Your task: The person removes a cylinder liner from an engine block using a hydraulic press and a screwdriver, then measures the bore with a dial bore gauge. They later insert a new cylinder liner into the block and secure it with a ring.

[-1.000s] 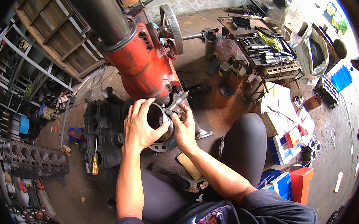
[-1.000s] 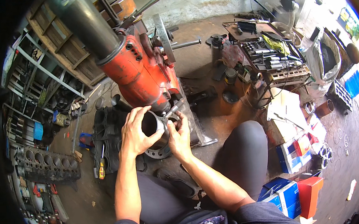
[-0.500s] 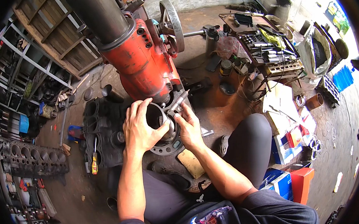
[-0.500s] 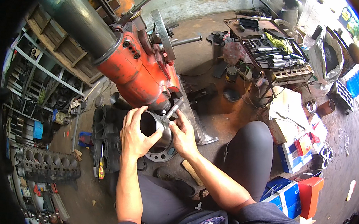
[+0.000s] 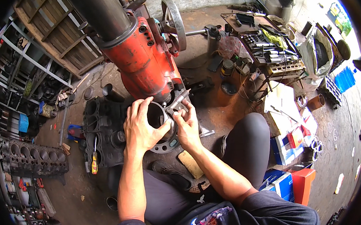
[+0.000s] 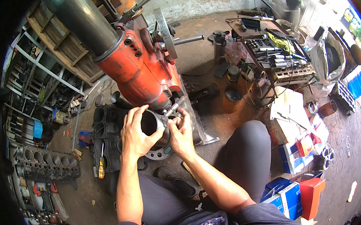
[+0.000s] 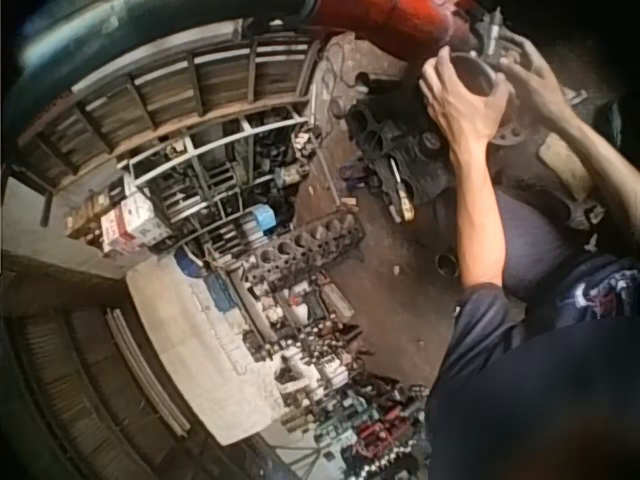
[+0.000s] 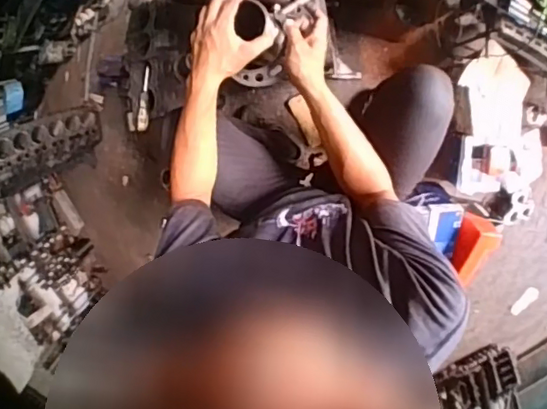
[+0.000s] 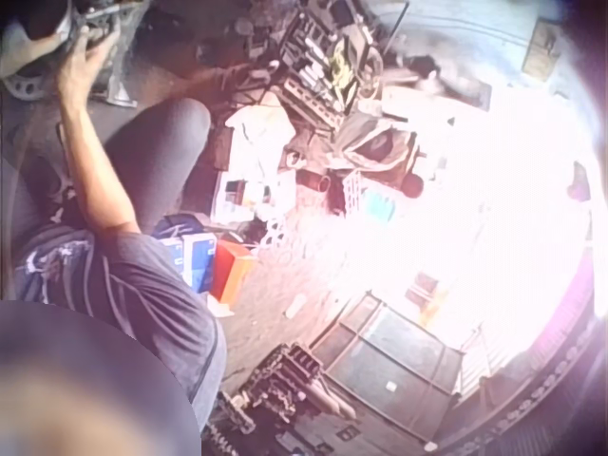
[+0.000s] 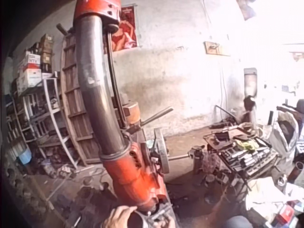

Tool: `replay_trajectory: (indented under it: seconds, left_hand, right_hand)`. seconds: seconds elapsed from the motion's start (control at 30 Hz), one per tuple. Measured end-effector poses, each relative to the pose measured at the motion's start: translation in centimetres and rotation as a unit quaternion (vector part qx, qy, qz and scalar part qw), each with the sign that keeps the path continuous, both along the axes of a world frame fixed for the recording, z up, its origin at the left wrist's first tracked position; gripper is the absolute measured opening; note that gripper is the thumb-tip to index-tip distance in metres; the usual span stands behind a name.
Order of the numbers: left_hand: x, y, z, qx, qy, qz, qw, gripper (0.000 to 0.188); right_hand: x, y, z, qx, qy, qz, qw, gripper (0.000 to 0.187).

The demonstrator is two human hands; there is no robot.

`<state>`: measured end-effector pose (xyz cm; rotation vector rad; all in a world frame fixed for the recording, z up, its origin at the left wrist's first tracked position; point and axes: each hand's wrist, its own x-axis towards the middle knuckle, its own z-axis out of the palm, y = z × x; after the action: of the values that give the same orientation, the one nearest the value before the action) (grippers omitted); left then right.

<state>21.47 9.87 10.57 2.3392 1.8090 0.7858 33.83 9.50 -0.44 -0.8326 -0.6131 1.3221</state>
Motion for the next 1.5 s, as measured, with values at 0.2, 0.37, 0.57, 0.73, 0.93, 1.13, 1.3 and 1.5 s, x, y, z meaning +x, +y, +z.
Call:
replay_trajectory:
  seconds: [0.2,0.37,0.57,0.73,0.93,1.13,1.3,1.5]
  left_hand:
    - [0.0,0.0,0.1,0.007,0.002,-0.008,1.0,0.068]
    - [0.1,0.0,0.1,-0.001,0.0,-0.002,1.0,0.067]
    - [0.2,0.1,0.2,-0.004,0.0,-0.001,1.0,0.068]
    - [0.3,0.0,0.3,-0.009,0.001,0.003,1.0,0.068]
    - [0.4,0.1,0.3,-0.009,0.005,0.004,1.0,0.068]
    - [0.5,0.1,0.2,-0.012,-0.002,-0.001,1.0,0.068]
    - [0.5,0.3,0.1,-0.008,-0.002,-0.009,1.0,0.067]
    - [0.6,0.4,-0.2,-0.002,-0.004,0.002,1.0,0.069]
  right_hand:
    - [-0.4,0.2,0.3,0.002,-0.011,0.003,1.0,0.061]
    - [-0.1,-0.2,0.8,-0.008,0.013,-0.001,1.0,0.06]
    - [0.1,-0.3,1.1,0.014,-0.014,0.0,1.0,0.054]
    - [-0.1,-0.3,0.9,0.022,0.02,-0.015,0.999,0.057]
    - [-0.5,-0.2,0.3,-0.016,-0.012,-0.012,1.0,0.062]
    - [-0.7,-0.3,0.5,-0.013,-0.001,-0.023,1.0,0.062]
    - [-0.1,0.1,1.4,-0.013,-0.029,0.004,0.999,0.049]
    - [0.3,0.6,1.7,-0.018,-0.035,0.01,0.999,0.049]
